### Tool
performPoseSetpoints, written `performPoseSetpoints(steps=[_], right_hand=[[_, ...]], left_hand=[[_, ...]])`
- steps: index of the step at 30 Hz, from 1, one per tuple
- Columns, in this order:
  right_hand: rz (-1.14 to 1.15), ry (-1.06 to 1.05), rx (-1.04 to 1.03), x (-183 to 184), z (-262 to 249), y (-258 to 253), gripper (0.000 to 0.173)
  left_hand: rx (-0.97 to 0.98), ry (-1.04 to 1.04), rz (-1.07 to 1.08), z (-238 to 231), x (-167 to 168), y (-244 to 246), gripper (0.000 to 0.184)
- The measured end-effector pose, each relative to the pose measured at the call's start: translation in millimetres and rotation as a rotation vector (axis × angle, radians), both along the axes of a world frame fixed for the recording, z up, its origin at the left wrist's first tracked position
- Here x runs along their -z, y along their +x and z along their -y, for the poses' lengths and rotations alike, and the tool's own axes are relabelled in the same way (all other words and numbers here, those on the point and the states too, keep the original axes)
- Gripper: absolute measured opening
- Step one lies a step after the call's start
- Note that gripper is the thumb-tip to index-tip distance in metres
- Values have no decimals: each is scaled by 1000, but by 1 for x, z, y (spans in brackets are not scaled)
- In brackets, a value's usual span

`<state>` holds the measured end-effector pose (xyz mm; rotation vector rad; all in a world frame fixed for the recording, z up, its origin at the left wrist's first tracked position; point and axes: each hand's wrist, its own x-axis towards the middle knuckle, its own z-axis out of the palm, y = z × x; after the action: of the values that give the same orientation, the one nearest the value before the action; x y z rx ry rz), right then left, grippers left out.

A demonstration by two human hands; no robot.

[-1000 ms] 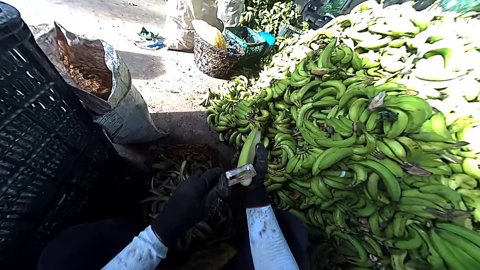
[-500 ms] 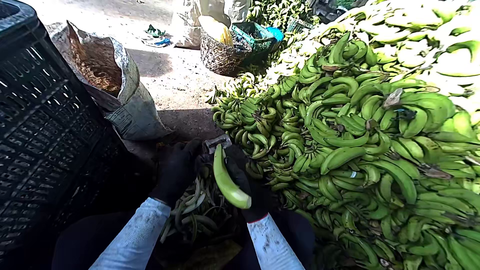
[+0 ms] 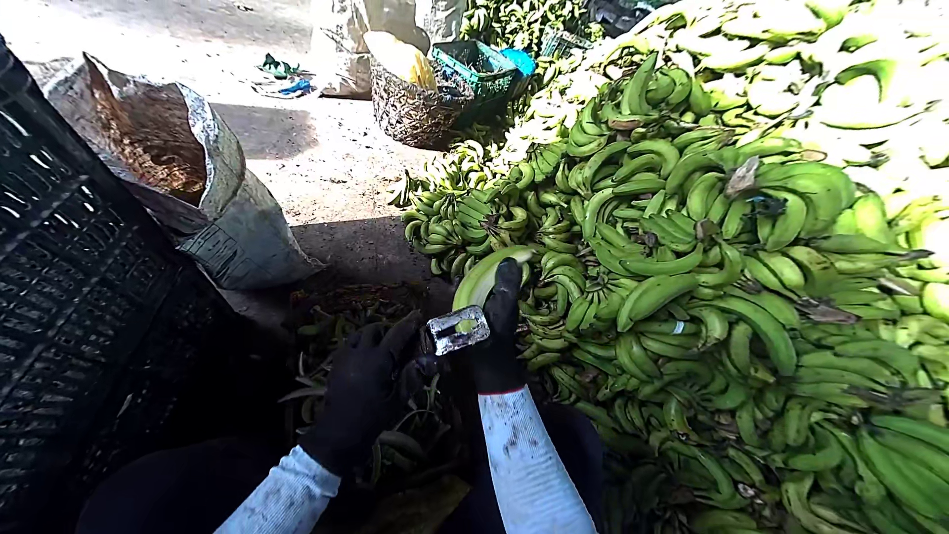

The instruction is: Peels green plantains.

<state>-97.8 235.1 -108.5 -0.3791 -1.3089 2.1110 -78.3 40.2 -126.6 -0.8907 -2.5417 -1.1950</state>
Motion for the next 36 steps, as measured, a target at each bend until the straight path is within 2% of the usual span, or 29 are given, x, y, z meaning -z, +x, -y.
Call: performPoseSetpoints(steps=[2,5,6,7,8,10,12,13,14,15,18,19,21,25,26,27,30,33,36], right_hand=[[132,85,-199,5,5,8,38],[251,243,-640,4,14,27,41],[288,317,-755,2,14,33,46],[332,380,-847,0,14,37,59],[377,404,-884,-2,14,39,67],[395,376,-766,3,14,40,64],[324,275,-510,13,8,32,55],[259,197,-388,16,6,24,46],[186,99,-296,15,6,18,35],[96,-39,-240,12,5,11,33],[-171,-528,-212,1,-4,-5,37],[-219,-609,-201,0,-5,-8,39],[-228,-573,-186,4,-5,-9,39],[14,-38,-185,12,10,6,37],[22,1,-166,13,11,6,38],[-6,-60,-173,13,10,5,37],[-157,-494,-191,7,3,-2,36],[-125,-506,-34,5,-1,0,38],[-143,-527,-172,3,1,1,37]], left_hand=[[-19,8,23,4,4,-20,53],[-87,-17,142,16,8,-51,49],[-110,-25,208,20,5,-58,49],[-139,-14,260,22,3,-64,48],[-166,2,300,25,1,-68,49],[-171,25,336,27,-1,-69,51],[-87,45,309,21,2,-59,51],[-38,59,273,15,6,-52,55],[7,77,239,10,10,-43,59],[30,86,196,4,12,-33,61],[-6,68,33,-9,10,-7,63],[-32,72,-6,-12,9,-3,63],[-64,101,-18,-14,9,-4,60],[-26,183,182,0,18,-33,53],[-13,189,177,4,18,-35,54],[0,178,142,6,17,-32,56],[-3,85,-17,0,9,-9,59],[-65,19,-160,-10,8,5,54],[-32,33,-77,-9,6,-4,54]])
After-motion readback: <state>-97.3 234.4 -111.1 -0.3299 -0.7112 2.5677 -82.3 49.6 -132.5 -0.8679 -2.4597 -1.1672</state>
